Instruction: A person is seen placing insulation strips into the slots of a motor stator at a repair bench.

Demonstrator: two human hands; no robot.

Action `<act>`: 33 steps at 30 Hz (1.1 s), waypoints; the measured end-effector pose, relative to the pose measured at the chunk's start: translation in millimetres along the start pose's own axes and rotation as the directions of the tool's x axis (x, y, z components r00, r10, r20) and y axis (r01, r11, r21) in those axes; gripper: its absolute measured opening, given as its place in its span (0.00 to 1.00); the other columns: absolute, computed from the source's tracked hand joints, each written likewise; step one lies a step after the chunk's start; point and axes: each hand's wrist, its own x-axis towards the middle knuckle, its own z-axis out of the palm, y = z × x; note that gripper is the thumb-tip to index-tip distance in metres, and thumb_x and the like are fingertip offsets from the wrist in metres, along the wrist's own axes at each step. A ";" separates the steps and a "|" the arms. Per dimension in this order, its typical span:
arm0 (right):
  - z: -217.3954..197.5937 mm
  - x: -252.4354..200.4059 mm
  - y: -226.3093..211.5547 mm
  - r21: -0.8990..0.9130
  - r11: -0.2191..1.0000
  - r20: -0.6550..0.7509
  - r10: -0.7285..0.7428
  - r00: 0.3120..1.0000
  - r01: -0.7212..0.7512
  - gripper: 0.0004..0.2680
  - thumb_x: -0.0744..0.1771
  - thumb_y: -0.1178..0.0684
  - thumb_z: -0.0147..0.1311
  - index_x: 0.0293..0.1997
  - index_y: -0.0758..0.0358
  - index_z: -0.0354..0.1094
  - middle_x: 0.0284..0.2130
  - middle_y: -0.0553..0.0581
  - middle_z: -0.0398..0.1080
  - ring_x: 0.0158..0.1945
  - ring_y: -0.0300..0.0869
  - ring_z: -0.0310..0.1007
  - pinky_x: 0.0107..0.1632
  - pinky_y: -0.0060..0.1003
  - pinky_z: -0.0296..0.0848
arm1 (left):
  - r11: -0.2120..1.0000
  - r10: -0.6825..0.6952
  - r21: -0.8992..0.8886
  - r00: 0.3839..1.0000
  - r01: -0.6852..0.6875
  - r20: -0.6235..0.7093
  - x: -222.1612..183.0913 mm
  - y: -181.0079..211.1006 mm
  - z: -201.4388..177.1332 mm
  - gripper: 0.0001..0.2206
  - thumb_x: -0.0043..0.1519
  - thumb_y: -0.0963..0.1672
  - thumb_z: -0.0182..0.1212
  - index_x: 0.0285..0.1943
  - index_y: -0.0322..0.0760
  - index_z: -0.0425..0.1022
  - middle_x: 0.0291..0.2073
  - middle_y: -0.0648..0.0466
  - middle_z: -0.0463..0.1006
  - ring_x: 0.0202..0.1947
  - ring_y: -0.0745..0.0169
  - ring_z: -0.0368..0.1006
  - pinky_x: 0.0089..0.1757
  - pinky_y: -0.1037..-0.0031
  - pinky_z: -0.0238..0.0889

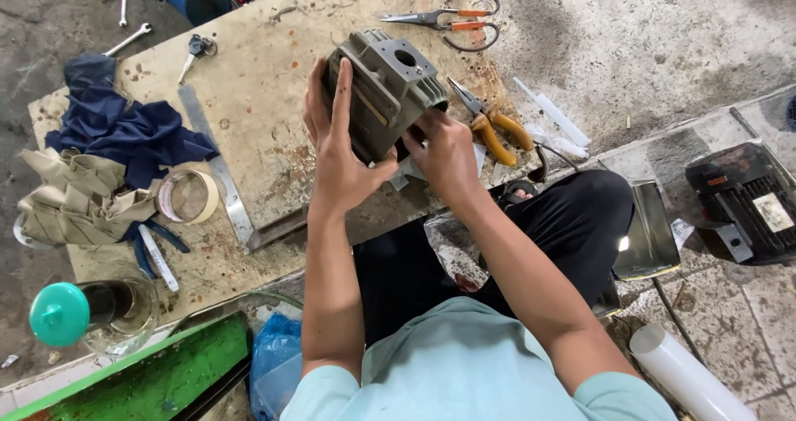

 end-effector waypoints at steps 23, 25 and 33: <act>-14.3 -4.8 -34.8 0.158 0.913 0.100 0.365 0.926 -0.377 0.07 0.69 0.58 0.59 0.49 0.70 0.75 0.34 0.60 0.82 0.30 0.42 0.85 0.38 0.38 0.85 | 0.998 -0.059 -0.002 0.985 0.060 0.161 9.8 8.9 -16.0 0.52 0.55 0.40 0.70 0.87 0.61 0.40 0.85 0.51 0.33 0.86 0.38 0.31 0.76 0.30 0.45; -26.7 -3.9 -40.2 0.243 0.868 0.162 0.404 0.900 -0.433 0.08 0.69 0.59 0.58 0.51 0.71 0.74 0.32 0.61 0.82 0.28 0.41 0.86 0.40 0.36 0.88 | 0.998 -0.067 0.000 0.984 0.068 0.167 8.9 9.0 -15.8 0.52 0.55 0.40 0.70 0.87 0.62 0.40 0.85 0.51 0.33 0.86 0.36 0.32 0.75 0.30 0.47; -79.1 -28.5 3.3 0.068 0.989 -0.145 0.142 0.979 -0.133 0.04 0.69 0.60 0.62 0.47 0.60 0.79 0.34 0.62 0.80 0.32 0.51 0.80 0.33 0.38 0.79 | 0.956 0.124 0.284 0.974 -0.066 -0.190 -27.3 9.9 11.4 0.44 0.57 0.43 0.75 0.84 0.50 0.54 0.83 0.41 0.43 0.82 0.39 0.37 0.75 0.41 0.34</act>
